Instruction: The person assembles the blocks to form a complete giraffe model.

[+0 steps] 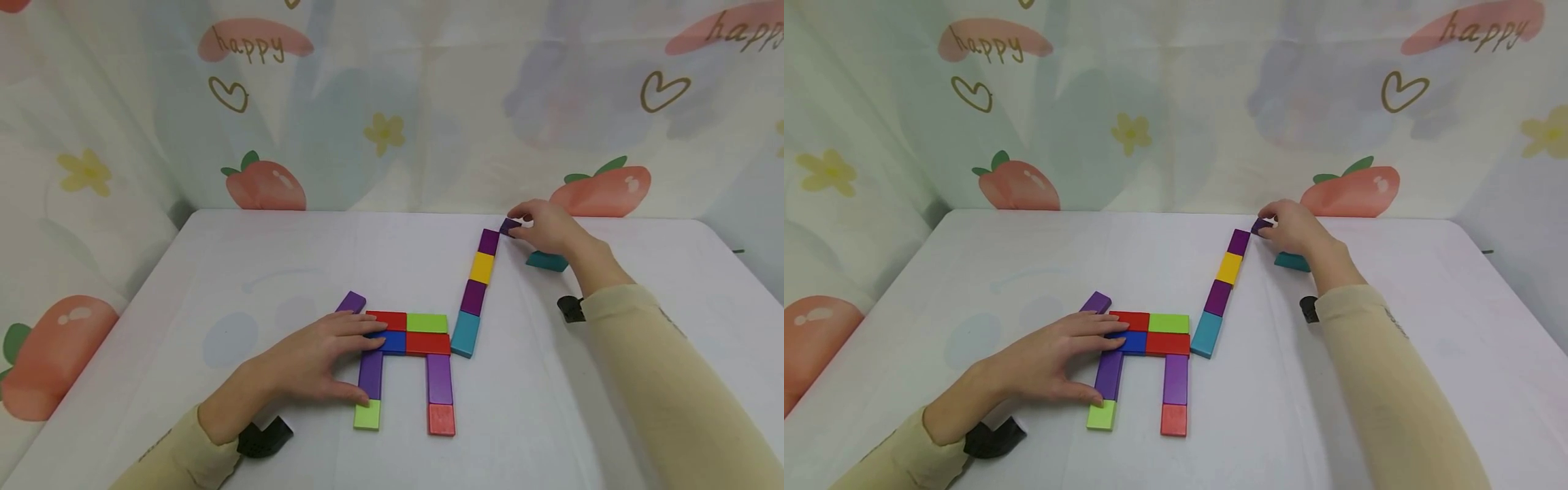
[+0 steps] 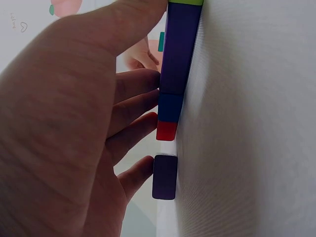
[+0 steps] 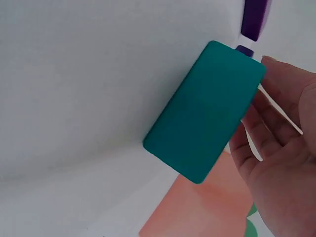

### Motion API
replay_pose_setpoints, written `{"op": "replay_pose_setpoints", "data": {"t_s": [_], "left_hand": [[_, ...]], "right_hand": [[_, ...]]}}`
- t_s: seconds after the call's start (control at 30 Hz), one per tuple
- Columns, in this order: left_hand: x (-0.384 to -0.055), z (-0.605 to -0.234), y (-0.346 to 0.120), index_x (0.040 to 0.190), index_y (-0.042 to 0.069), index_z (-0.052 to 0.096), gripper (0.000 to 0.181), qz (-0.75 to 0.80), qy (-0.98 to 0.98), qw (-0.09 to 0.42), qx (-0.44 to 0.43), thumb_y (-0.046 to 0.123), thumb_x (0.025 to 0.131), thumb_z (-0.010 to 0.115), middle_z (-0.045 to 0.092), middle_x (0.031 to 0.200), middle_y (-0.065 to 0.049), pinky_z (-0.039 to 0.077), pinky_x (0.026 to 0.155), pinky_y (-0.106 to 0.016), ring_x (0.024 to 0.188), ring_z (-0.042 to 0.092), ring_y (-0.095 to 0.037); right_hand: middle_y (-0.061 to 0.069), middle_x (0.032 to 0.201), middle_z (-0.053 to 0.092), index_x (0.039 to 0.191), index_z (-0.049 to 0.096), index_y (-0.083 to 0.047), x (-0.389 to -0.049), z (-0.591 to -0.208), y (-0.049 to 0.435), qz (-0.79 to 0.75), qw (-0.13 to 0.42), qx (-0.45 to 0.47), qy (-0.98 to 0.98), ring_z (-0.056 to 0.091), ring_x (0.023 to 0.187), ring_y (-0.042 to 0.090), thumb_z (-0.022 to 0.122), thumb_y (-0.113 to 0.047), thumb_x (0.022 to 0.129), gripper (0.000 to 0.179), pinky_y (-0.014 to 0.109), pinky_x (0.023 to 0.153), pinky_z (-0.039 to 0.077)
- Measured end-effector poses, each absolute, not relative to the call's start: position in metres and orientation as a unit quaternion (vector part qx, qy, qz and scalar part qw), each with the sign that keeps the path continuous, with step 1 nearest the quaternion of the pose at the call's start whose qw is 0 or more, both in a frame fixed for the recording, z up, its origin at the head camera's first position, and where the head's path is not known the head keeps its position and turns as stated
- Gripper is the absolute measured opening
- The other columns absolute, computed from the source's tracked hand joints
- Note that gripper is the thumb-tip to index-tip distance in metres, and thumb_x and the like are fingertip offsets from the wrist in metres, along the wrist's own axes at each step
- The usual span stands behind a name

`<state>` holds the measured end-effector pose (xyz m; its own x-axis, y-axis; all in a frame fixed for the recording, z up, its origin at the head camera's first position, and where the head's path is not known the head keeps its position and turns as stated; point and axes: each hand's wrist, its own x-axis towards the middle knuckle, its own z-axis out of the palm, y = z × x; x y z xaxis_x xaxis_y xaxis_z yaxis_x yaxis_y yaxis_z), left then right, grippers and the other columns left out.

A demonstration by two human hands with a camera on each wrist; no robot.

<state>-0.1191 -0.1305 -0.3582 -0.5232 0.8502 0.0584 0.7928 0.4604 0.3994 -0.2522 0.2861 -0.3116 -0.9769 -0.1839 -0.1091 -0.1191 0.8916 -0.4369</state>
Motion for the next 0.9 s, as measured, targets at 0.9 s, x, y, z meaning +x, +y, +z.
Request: {"op": "replay_pose_setpoints", "data": {"t_s": [0.9], "left_hand": [[-0.121,-0.356,-0.133,0.145,0.015,0.058,0.079,0.192,0.853,0.090,0.477,0.064,0.084,0.071,0.042,0.157,0.004,0.024,0.120,-0.045,0.147,0.031,-0.017]], "right_hand": [[0.027,0.129,0.054,0.130,0.058,0.003,-0.265,-0.323,0.274,-0.238,0.049,-0.053,0.969,0.046,0.118,0.044,0.055,-0.009,0.103,0.029,0.060,0.107,0.039]]}}
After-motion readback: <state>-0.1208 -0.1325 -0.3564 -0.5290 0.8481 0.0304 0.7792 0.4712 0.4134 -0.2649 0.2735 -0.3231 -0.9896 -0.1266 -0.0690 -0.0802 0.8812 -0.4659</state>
